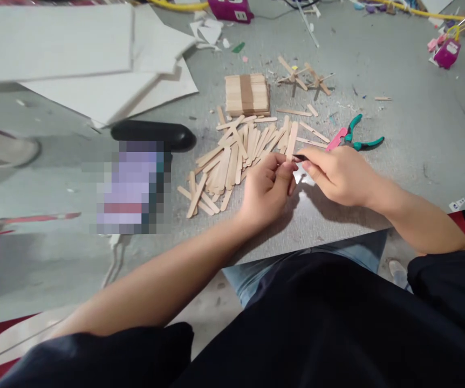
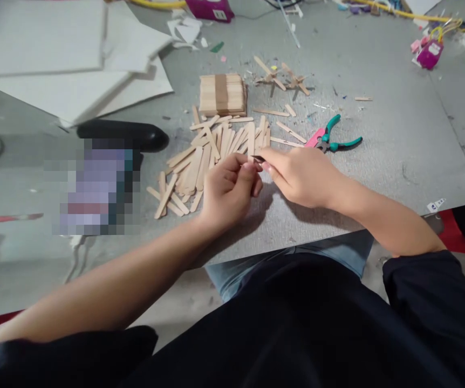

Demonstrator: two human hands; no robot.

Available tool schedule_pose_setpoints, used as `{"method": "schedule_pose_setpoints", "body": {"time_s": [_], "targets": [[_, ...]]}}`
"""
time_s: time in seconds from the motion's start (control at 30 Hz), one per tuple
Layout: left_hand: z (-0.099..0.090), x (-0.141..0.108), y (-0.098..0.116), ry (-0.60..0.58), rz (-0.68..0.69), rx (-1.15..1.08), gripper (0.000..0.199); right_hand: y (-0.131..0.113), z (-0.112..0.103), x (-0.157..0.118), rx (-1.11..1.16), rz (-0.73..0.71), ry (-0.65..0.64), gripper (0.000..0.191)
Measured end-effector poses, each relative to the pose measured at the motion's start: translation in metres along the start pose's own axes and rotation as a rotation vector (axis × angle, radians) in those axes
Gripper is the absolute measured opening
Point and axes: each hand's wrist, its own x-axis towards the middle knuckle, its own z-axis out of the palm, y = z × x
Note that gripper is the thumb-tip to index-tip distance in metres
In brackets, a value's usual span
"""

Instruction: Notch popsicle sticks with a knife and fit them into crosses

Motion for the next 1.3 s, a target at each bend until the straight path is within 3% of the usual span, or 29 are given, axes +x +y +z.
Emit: {"method": "schedule_pose_setpoints", "body": {"time_s": [0.27,0.43,0.67,0.93,1.3], "targets": [[-0.008,-0.015,0.011,0.058,0.119,0.215,0.026,-0.010,0.000,-0.007,-0.179,-0.022,-0.073,0.057],[-0.007,-0.016,0.012,0.040,0.177,0.195,0.018,-0.011,0.002,-0.009,-0.226,-0.034,-0.039,0.060],[-0.008,-0.016,0.012,-0.020,0.088,0.125,0.022,-0.012,0.000,-0.008,-0.269,-0.026,-0.070,0.060],[-0.009,-0.018,0.024,0.041,0.002,0.350,0.017,-0.022,-0.003,-0.009,-0.370,0.022,-0.139,0.056],[-0.013,-0.009,0.026,-0.020,-0.003,0.429,0.025,-0.021,-0.011,0.000,-0.362,0.038,-0.291,0.051]]}}
